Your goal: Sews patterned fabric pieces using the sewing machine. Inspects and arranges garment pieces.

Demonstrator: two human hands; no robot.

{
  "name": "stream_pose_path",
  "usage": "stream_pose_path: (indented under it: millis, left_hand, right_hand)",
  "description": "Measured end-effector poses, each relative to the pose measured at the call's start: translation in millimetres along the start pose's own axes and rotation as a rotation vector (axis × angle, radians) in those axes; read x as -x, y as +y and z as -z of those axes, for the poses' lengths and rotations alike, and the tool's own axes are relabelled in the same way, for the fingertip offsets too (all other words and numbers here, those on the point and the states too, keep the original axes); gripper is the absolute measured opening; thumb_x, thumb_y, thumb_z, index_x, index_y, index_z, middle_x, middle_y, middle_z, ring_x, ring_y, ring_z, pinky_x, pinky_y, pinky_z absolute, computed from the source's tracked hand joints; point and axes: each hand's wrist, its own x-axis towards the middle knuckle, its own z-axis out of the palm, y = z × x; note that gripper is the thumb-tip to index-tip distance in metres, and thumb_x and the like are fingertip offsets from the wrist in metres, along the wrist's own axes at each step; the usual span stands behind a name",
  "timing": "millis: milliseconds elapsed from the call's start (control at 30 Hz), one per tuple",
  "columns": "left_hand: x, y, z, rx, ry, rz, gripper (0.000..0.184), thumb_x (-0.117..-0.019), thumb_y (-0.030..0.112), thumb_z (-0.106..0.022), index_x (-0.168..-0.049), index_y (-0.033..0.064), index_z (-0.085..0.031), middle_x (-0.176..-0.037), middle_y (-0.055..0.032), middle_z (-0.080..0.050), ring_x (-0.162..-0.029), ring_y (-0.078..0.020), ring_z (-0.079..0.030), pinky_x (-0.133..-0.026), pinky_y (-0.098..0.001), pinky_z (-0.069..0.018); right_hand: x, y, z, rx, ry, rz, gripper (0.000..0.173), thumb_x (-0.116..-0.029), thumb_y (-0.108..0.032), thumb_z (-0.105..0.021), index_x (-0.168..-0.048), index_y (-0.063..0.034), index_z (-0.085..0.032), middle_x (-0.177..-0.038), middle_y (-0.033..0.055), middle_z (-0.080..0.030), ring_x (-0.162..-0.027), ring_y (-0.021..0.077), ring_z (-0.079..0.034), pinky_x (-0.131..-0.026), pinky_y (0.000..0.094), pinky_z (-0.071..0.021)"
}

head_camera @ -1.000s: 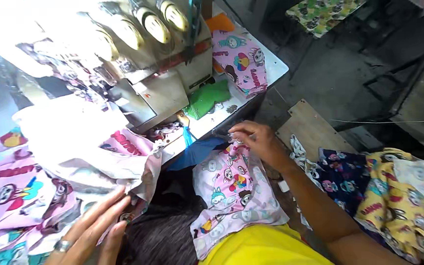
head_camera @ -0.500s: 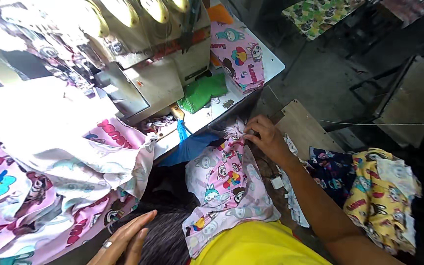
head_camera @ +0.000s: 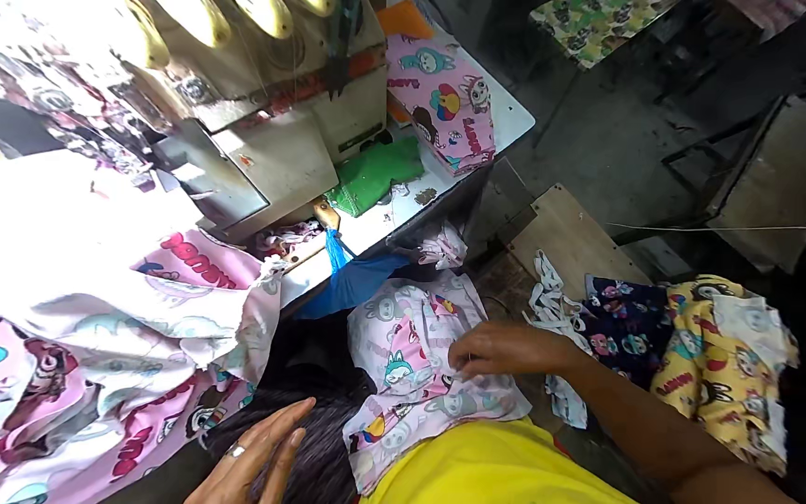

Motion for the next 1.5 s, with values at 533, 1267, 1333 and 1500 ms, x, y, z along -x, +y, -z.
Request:
stream_pose_path:
  millis: [533,1267,1333,1500]
  left_hand:
    - [7.1,-2.1,-3.6,-0.088,-0.023,0.044,0.030,-0.1064,0.018,-0.053,-0.120,-0.0016,-0.072,-0.116,-0.0167,-0.074,-0.110,-0.0184,-0.071,-0.101,-0.0283,-0.0524]
    - [11.6,-7.4,-10.8,-0.137,-0.021,0.062,0.031,-0.1058,0.019,-0.053,-0.119,-0.0009,-0.073,-0.116,-0.0165,-0.074,-0.107,-0.0219,-0.072,-0.098,-0.0313,-0.0546]
    - [11.8,-6.8,-12.4,-0.133,-0.020,0.058,0.031,-0.1058,0.018,-0.053,-0.119,-0.0014,-0.073,-0.116,-0.0168,-0.074,-0.107,-0.0220,-0.072,-0.098,-0.0313,-0.0545]
    - [7.4,0.6,-17.0,-0.051,-0.038,0.029,0.032,-0.1067,0.023,-0.053,-0.119,0.0004,-0.073,-0.117,-0.0139,-0.074,-0.111,-0.0149,-0.070,-0.101,-0.0271,-0.0528]
  right_hand:
    - [-34.6,27.5,39.0,0.360,1.066,-0.142,0.020,-0.0920,-0.022,-0.077,-0.105,-0.0066,-0.075,-0.095,0.0092,-0.065,-0.068,0.0187,-0.062,-0.059,0.0350,-0.0540]
    - [-31.7,46.6,114.1,0.038,1.086,-0.272,0.023,-0.0984,-0.005,-0.063,-0.119,0.0023,-0.068,-0.110,0.0188,-0.070,-0.090,0.0244,-0.071,-0.085,0.0392,-0.0586]
    - [-30.6,46.6,117.5,0.133,1.144,-0.239,0.019,-0.0960,-0.009,-0.069,-0.112,0.0007,-0.073,-0.109,0.0182,-0.070,-0.092,0.0260,-0.069,-0.085,0.0399,-0.0572]
    - [-26.3,35.4,130.8,0.121,1.345,0.015,0.026,-0.0993,-0.022,-0.067,-0.108,0.0017,-0.071,-0.105,0.0138,-0.070,-0.096,0.0170,-0.068,-0.090,0.0325,-0.0559]
